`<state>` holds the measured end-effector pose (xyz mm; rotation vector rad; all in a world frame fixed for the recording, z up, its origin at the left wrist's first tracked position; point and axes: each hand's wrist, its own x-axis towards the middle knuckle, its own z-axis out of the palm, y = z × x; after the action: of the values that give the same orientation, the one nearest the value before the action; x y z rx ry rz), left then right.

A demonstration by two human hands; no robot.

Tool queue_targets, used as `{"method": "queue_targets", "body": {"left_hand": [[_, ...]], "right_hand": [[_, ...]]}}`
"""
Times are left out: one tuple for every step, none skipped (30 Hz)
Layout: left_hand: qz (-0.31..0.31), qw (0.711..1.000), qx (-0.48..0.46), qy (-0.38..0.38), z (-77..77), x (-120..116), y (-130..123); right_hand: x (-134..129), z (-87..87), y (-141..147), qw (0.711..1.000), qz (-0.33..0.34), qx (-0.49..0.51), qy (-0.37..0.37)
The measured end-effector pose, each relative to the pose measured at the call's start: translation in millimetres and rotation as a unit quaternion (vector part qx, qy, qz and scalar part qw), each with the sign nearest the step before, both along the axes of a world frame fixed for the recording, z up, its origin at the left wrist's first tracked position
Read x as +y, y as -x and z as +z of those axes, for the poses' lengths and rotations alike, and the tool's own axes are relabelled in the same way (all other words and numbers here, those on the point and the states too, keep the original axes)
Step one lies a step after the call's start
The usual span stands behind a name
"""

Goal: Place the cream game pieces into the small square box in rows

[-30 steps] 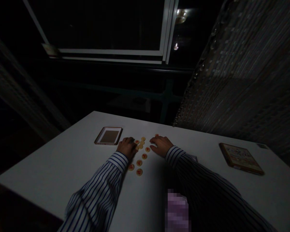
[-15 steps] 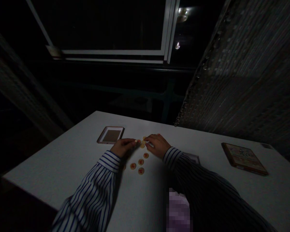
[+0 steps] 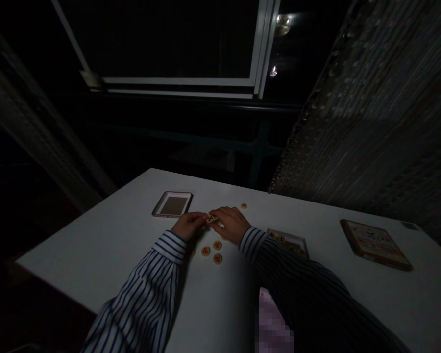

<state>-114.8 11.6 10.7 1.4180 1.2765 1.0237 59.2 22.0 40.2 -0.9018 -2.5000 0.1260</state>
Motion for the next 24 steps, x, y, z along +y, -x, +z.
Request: {"method": "queue_targets", "body": {"left_hand": [[-0.003, 1.000, 0.000, 0.000, 0.8, -1, -1], [-0.007, 1.000, 0.001, 0.001, 1.7, -2, -2], [-0.009, 1.000, 0.002, 0.003, 2.6, -4, -3], [-0.011, 1.000, 0.002, 0.008, 3.4, -5, -3], [-0.011, 1.000, 0.001, 0.013, 4.3, -7, -4], [-0.011, 1.000, -0.002, 0.018, 5.4, -9, -6], [-0.010, 1.000, -0.005, 0.022, 6.9, -10, -7], [-0.010, 1.000, -0.008, 0.024, 8.8, -12, -8], [-0.011, 1.000, -0.012, 0.023, 11.1, -15, -10], [-0.011, 1.000, -0.013, 0.021, 13.8, -17, -12], [-0.011, 1.000, -0.015, 0.016, 16.7, -19, -14], [-0.009, 1.000, -0.017, 0.008, 19.5, -21, -16], [-0.004, 1.000, -0.021, 0.001, 22.0, -23, -19], [-0.003, 1.000, -0.027, -0.006, 24.1, -24, -21], [-0.003, 0.999, -0.033, -0.011, 25.7, -26, -23], [-0.003, 0.999, -0.040, -0.014, 26.8, -27, -25], [-0.005, 0.999, -0.045, -0.017, 27.5, -28, -26], [-0.006, 0.999, -0.048, -0.019, 27.8, -29, -28], [-0.008, 0.999, -0.049, -0.022, 27.9, -30, -30], [-0.008, 0.998, -0.049, -0.025, 27.8, -31, -32], [-0.008, 0.998, -0.051, -0.029, 27.7, -32, -33], [-0.010, 0.998, -0.053, -0.034, 27.5, -33, -36], [-0.010, 0.998, -0.057, -0.036, 27.3, -34, -38], [-0.009, 0.998, -0.061, -0.035, 27.0, -36, -40]], "right_hand": [[-1, -0.1, 0, 1.000, -0.002, 0.001, -0.001], [-1, -0.2, 0, 1.000, -0.003, 0.003, -0.002], [-2, -0.4, 0, 1.000, -0.006, 0.005, -0.003], [-3, -0.5, 0, 1.000, -0.008, 0.007, -0.003], [-4, -0.5, 0, 1.000, -0.010, 0.008, -0.004], [-5, -0.3, -1, 1.000, -0.013, 0.009, -0.005], [-7, 0.0, -1, 1.000, -0.015, 0.010, -0.005], [-8, 0.4, -2, 1.000, -0.016, 0.010, -0.005], [-9, 1.0, -3, 1.000, -0.017, 0.009, -0.006], [-10, 1.7, -4, 1.000, -0.017, 0.008, -0.006], [-12, 2.6, -5, 1.000, -0.016, 0.008, -0.008], [-13, 3.6, -6, 1.000, -0.016, 0.008, -0.009], [-14, 4.8, -8, 1.000, -0.016, 0.008, -0.010], [-15, 6.1, -9, 1.000, -0.016, 0.009, -0.010], [-16, 7.5, -11, 1.000, -0.016, 0.010, -0.010], [-18, 9.1, -13, 1.000, -0.016, 0.012, -0.009], [-19, 10.6, -14, 1.000, -0.015, 0.013, -0.007], [-21, 12.0, -16, 1.000, -0.014, 0.015, -0.005], [-23, 13.2, -18, 1.000, -0.013, 0.018, -0.004], [-24, 14.1, -21, 1.000, -0.014, 0.021, -0.002], [-26, 14.7, -23, 1.000, -0.017, 0.025, 0.000], [-27, 15.0, -25, 0.999, -0.020, 0.029, 0.002], [-28, 15.1, -28, 0.999, -0.022, 0.034, 0.004], [-29, 15.1, -30, 0.999, -0.025, 0.039, 0.006]]}}
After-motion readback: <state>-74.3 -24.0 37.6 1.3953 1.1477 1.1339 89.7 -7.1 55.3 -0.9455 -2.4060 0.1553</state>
